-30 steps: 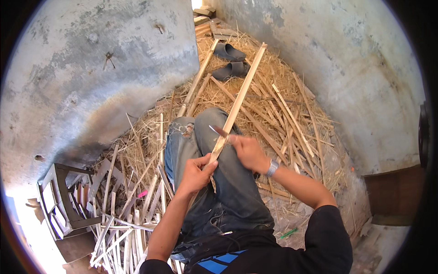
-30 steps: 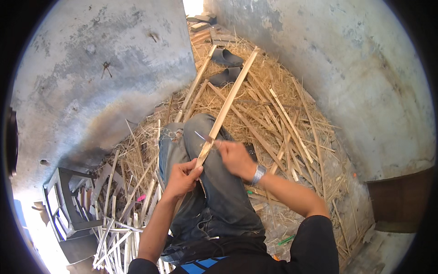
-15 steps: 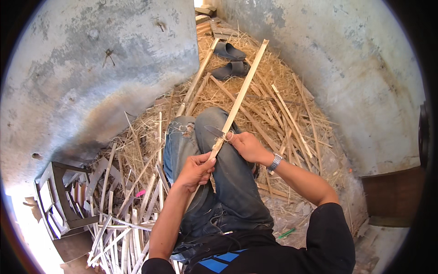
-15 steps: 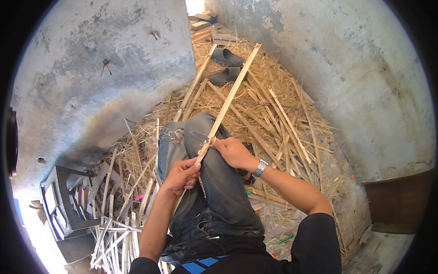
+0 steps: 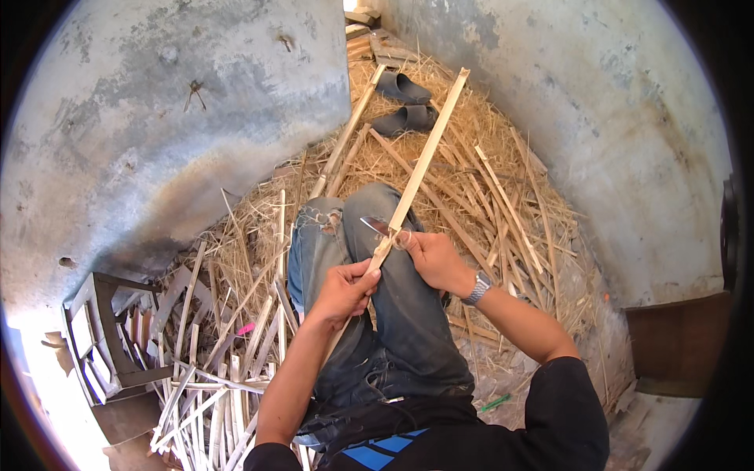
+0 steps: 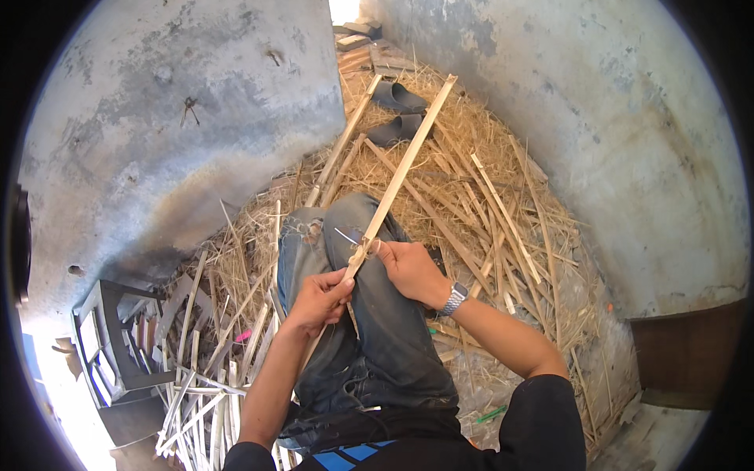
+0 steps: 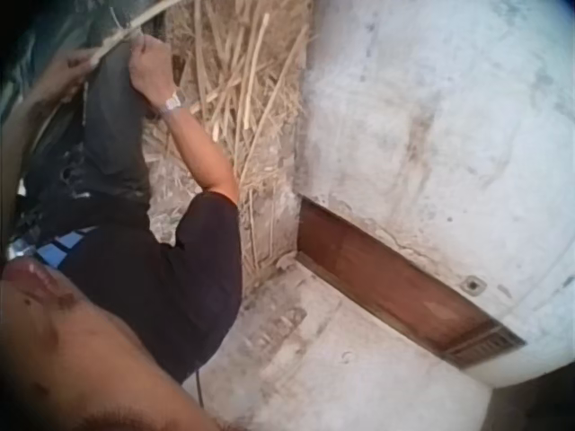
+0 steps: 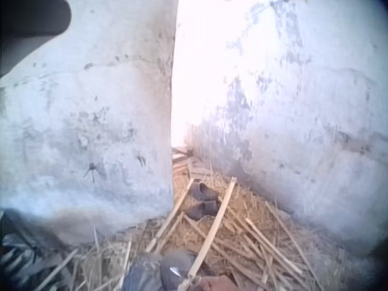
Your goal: The person is shaving a thin strip of wood using a knife while sitting on the ground.
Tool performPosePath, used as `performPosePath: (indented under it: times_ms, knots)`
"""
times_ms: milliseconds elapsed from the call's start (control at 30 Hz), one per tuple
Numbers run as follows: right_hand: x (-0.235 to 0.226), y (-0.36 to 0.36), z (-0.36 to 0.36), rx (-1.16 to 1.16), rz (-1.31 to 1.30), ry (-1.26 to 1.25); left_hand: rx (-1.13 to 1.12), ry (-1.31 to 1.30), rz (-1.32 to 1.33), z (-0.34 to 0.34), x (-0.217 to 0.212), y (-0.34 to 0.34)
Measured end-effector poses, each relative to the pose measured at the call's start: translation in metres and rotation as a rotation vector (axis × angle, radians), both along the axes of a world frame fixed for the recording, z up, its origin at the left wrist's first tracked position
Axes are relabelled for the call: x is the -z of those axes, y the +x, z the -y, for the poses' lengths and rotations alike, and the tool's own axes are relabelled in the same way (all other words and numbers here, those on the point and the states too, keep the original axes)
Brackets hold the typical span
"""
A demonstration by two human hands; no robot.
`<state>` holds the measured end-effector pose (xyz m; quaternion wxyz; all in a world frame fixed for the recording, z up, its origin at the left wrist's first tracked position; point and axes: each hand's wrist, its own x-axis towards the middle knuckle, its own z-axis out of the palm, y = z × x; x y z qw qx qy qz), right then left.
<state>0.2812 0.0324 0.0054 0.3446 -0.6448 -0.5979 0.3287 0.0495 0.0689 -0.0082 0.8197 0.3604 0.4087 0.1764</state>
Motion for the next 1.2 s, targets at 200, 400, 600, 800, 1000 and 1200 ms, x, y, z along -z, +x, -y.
performPosePath:
  times_ms: [200,400,600,800,1000,1200]
  knots:
    - [0.004,0.009,-0.002,-0.065,0.037,-0.133,-0.011,-0.069,0.057,-0.002,-0.001,0.002]
    - [-0.002,0.015,-0.013,-0.231,-0.301,-0.394,-0.017,-0.082,0.067,-0.013,0.007,0.005]
    - [0.008,0.036,-0.005,0.107,-0.803,-0.510,0.000,0.034,-0.010,-0.006,0.005,-0.001]
    - [-0.025,-0.002,0.009,0.052,-0.104,-0.159,-0.080,0.681,-0.308,0.024,0.006,0.012]
    - [-0.022,-0.011,0.004,0.023,-0.055,-0.136,-0.126,0.978,-0.425,0.036,-0.004,0.023]
    - [-0.008,-0.002,0.003,-0.056,-0.234,-0.136,-0.095,0.904,-0.405,0.030,0.004,0.021]
